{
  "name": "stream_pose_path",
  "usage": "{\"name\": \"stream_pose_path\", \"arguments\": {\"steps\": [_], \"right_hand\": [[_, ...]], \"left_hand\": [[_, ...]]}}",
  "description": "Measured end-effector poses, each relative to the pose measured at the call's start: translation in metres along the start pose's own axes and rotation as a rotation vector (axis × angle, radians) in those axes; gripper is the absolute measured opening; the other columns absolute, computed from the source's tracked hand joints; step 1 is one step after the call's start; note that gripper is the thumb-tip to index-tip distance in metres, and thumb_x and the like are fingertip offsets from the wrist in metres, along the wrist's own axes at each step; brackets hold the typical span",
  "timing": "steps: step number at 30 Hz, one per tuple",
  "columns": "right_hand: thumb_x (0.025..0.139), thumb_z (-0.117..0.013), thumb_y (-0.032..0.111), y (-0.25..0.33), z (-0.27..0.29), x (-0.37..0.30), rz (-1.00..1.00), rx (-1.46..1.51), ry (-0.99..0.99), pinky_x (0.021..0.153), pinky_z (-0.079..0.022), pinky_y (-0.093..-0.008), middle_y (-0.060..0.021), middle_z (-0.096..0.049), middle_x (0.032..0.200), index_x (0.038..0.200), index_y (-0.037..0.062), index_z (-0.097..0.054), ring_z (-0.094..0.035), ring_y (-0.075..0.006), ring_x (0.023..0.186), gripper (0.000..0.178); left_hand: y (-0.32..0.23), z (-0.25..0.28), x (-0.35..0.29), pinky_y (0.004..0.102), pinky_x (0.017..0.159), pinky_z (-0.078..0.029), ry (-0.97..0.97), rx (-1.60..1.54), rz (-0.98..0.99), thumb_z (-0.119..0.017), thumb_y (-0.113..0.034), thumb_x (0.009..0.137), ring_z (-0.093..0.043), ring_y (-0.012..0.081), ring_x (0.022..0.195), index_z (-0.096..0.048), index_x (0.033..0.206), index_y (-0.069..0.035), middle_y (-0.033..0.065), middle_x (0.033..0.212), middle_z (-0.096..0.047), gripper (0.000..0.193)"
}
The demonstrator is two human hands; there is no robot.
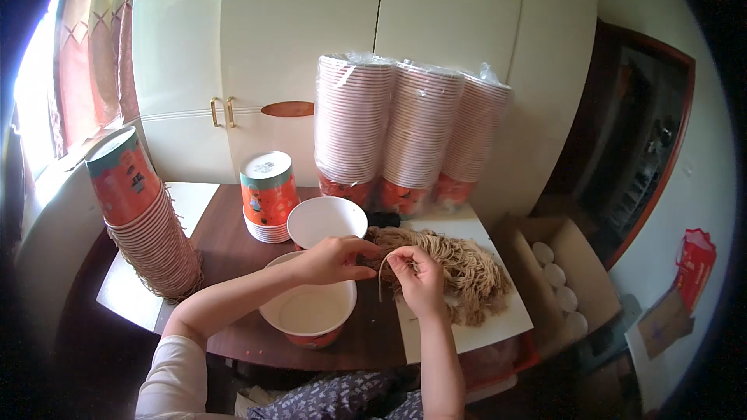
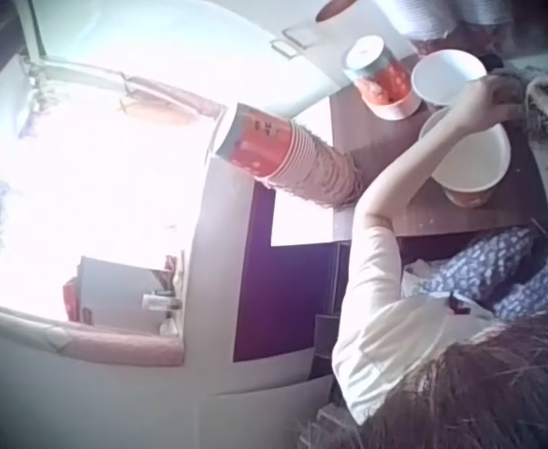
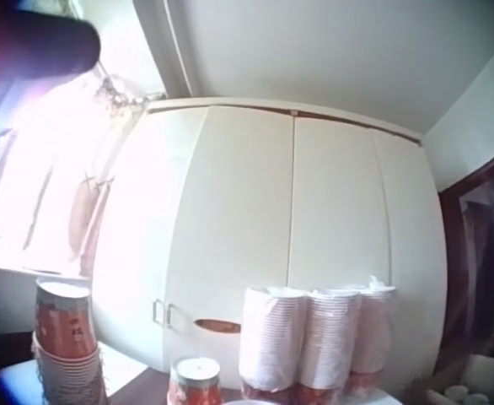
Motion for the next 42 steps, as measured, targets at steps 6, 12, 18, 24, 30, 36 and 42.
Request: {"name": "stream_pose_path", "arguments": {"steps": [6,12,18,24,30,36,42], "right_hand": [[0.085,-0.062,0.011,0.023,-0.003,-0.009,0.011,0.152,-0.012,0.064,-0.041,-0.0189,0.0000,-0.059,0.078,0.085,0.0015,-0.058,-0.051,-0.0049,0.071,0.010],[0.081,-0.063,0.004,0.074,-0.017,-0.028,0.215,-0.045,0.054,0.056,-0.039,-0.0196,-0.0020,-0.057,0.075,0.083,0.0022,-0.060,-0.050,-0.0078,0.063,0.004],[0.077,-0.068,0.009,0.107,-0.038,-0.046,0.276,-0.196,0.159,0.054,-0.041,-0.0227,-0.0048,-0.059,0.077,0.094,0.0026,-0.058,-0.052,-0.0114,0.060,0.021],[0.086,-0.060,0.021,0.069,-0.073,-0.024,-0.112,0.359,0.298,0.092,-0.039,-0.0305,-0.0071,-0.055,0.104,0.113,-0.0011,-0.047,-0.052,-0.0166,0.100,0.038],[0.091,-0.051,0.031,0.026,-0.103,-0.033,-0.536,0.724,0.375,0.087,-0.043,-0.0288,-0.0064,-0.057,0.103,0.110,0.0014,-0.048,-0.054,-0.0135,0.093,0.035],[0.092,-0.050,0.029,0.006,-0.116,-0.053,-0.743,0.584,0.498,0.085,-0.044,-0.0272,-0.0048,-0.061,0.098,0.106,-0.0001,-0.059,-0.057,-0.0117,0.091,0.033],[0.091,-0.052,0.023,0.012,-0.129,-0.051,-0.786,0.549,0.582,0.080,-0.046,-0.0245,-0.0019,-0.062,0.092,0.102,0.0024,-0.062,-0.057,-0.0080,0.086,0.025]], "left_hand": [[-0.012,-0.013,-0.003,0.0307,0.065,-0.047,0.268,-0.201,0.122,-0.067,-0.024,0.079,-0.060,0.0177,0.072,-0.065,0.094,-0.002,0.0107,0.081,-0.063,0.026],[-0.033,0.021,-0.022,0.0307,0.064,-0.047,0.165,-0.207,0.065,-0.065,-0.018,0.080,-0.059,0.0181,0.070,-0.066,0.086,-0.002,0.0080,0.078,-0.062,0.017],[-0.096,0.072,-0.044,0.0332,0.062,-0.050,-0.085,0.369,-0.398,-0.066,-0.015,0.074,-0.056,0.0215,0.077,-0.065,0.079,-0.009,0.0021,0.080,-0.058,0.008],[-0.083,0.077,-0.059,0.0300,0.060,-0.048,-0.057,0.736,-0.486,-0.067,-0.016,0.069,-0.052,0.0167,0.077,-0.064,0.081,-0.011,0.0000,0.082,-0.054,0.014],[-0.068,0.058,-0.099,0.0236,0.054,-0.037,-0.077,1.103,-0.790,-0.059,-0.021,0.067,-0.046,0.0098,0.072,-0.062,0.086,-0.009,-0.0049,0.079,-0.050,0.023],[-0.046,0.051,-0.134,0.0178,0.051,-0.034,-0.281,1.198,-0.913,-0.059,-0.018,0.064,-0.041,0.0050,0.065,-0.064,0.098,-0.007,-0.0072,0.075,-0.044,0.036],[-0.040,0.051,-0.139,0.0188,0.053,-0.035,-0.221,1.148,-0.918,-0.059,-0.019,0.065,-0.042,0.0055,0.067,-0.063,0.096,-0.009,-0.0071,0.078,-0.045,0.033]]}}
Point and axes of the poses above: each hand's wrist, its own x-axis towards the middle knuckle, its own z-axis out of the back of the hand, y = z × x, the point moved 5 cm from there along x, towards the middle knuckle
